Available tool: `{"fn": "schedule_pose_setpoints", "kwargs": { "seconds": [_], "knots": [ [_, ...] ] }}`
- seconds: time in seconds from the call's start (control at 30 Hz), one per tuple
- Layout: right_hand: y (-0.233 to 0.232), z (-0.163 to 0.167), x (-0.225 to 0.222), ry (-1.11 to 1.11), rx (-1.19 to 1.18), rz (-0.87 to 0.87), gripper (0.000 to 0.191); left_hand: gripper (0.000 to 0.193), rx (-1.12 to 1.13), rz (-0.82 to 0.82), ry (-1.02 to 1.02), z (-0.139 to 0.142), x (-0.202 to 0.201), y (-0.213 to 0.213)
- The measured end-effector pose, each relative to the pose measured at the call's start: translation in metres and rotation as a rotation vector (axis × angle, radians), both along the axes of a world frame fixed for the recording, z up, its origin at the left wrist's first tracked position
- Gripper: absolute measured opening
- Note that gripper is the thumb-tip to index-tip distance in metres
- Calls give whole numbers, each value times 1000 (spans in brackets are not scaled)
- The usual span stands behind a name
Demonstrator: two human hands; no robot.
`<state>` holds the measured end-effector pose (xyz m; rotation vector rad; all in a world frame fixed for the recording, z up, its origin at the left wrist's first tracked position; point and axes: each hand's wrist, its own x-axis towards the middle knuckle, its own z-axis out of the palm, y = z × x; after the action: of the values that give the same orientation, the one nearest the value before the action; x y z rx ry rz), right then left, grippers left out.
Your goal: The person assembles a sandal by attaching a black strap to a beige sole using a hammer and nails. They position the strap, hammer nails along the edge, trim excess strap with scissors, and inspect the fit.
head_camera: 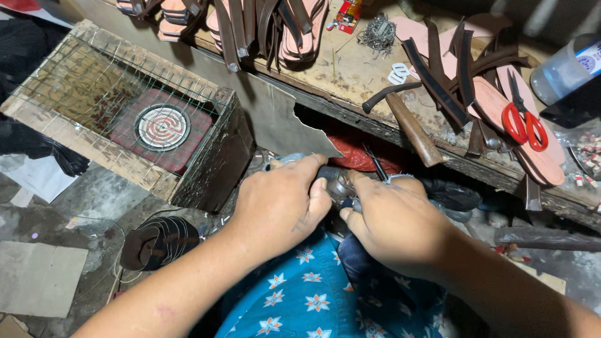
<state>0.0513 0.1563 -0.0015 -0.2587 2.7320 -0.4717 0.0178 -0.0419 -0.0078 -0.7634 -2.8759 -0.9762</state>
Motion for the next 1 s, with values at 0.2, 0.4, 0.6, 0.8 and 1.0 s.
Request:
{"fn": "schedule_pose_setpoints", "kwargs": {
  "seconds": [0.2,0.4,0.6,0.8,1.0],
  "knots": [
    [-18,-64,-13,460,-162,-69,27,32,49,-4,9,-5,-19,-15],
    [-46,-103,-44,806,-397,-14,27,29,90,50,11,-9,-39,-28],
    [-37,-46,2,153,-96,-5,44,30,184,-59,-29,-4,-26,-34],
    [-33,-23,-6,-244,-291,-1,40,33,191,-21,-46,-1,-6,-30],
    [-38,-31,-2,-244,-460,-22,35,29,113,20,-85,5,-4,-31]
  ]
}}
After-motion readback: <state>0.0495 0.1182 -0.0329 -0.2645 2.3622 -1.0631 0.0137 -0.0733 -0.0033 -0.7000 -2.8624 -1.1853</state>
